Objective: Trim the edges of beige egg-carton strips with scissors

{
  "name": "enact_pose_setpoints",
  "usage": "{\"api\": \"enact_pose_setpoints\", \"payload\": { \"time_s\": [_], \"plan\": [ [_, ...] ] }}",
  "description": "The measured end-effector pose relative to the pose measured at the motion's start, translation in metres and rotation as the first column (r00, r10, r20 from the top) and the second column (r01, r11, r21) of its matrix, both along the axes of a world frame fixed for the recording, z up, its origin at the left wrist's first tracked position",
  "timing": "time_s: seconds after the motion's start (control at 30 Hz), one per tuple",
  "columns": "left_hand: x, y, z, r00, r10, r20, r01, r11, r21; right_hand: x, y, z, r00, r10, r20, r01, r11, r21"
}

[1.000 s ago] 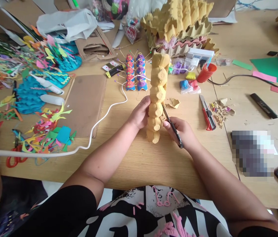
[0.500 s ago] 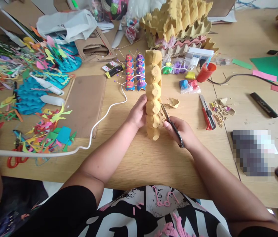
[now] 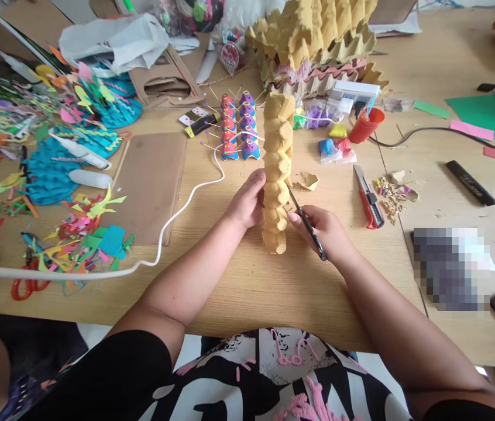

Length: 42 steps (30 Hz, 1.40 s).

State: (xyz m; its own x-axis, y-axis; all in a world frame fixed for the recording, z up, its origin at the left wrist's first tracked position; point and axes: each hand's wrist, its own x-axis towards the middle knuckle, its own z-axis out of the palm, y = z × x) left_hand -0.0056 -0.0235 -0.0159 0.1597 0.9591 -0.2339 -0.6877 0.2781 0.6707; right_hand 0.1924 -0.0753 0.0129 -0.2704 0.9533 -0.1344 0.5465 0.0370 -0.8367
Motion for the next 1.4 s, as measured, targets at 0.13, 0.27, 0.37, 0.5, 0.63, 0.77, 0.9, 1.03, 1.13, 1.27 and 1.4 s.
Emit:
{"api": "enact_pose_setpoints", "payload": {
  "time_s": [0.13, 0.27, 0.37, 0.5, 0.63, 0.77, 0.9, 1.03, 1.13, 1.27, 1.4],
  "plan": [
    [0.0, 0.001, 0.0, 1.0, 0.013, -0.014, -0.014, 1.0, -0.027, 0.0, 0.0, 0.002, 1.0, 0.01, -0.009, -0.01, 1.0, -0.002],
    [0.0, 0.001, -0.001, 1.0, 0.008, -0.016, -0.008, 1.0, 0.01, 0.0, 0.001, 0.002, 1.0, 0.009, -0.013, -0.009, 1.0, 0.002],
    [0.0, 0.0, -0.003, 1.0, -0.007, 0.005, 0.006, 0.998, 0.056, 0.001, 0.001, 0.002, 1.0, 0.007, -0.005, -0.007, 1.0, 0.0],
    [-0.001, 0.001, -0.004, 1.0, -0.025, 0.013, 0.024, 0.998, 0.056, 0.001, 0.002, 0.003, 1.0, 0.009, 0.021, -0.009, 1.0, 0.003],
    [-0.001, 0.002, -0.004, 1.0, -0.027, 0.004, 0.027, 1.0, 0.016, 0.001, 0.004, 0.001, 0.999, 0.003, 0.039, -0.003, 1.0, 0.01],
    [-0.001, 0.003, -0.003, 0.998, -0.043, 0.034, 0.044, 0.999, -0.008, 0.001, 0.008, -0.005, 1.0, 0.008, 0.025, -0.008, 1.0, -0.018],
    [-0.001, 0.003, 0.001, 0.998, -0.036, 0.059, 0.04, 0.997, -0.067, 0.003, 0.009, -0.009, 1.0, 0.024, -0.015, -0.025, 0.999, -0.037],
    [-0.001, 0.003, 0.005, 0.998, -0.03, 0.049, 0.037, 0.99, -0.134, 0.005, 0.005, -0.005, 0.995, 0.056, -0.078, -0.062, 0.995, -0.075],
    [-0.001, 0.004, 0.005, 1.0, -0.026, 0.017, 0.029, 0.988, -0.151, 0.006, 0.003, 0.0, 0.991, 0.076, -0.112, -0.088, 0.99, -0.107],
    [-0.001, 0.006, -0.002, 0.999, -0.009, -0.03, 0.006, 0.995, -0.095, 0.007, 0.003, 0.002, 0.989, 0.099, -0.106, -0.11, 0.988, -0.107],
    [-0.003, 0.008, -0.011, 0.995, 0.016, -0.097, -0.021, 0.998, -0.054, 0.007, 0.002, 0.001, 0.991, 0.107, -0.085, -0.115, 0.989, -0.096]
  ]
}}
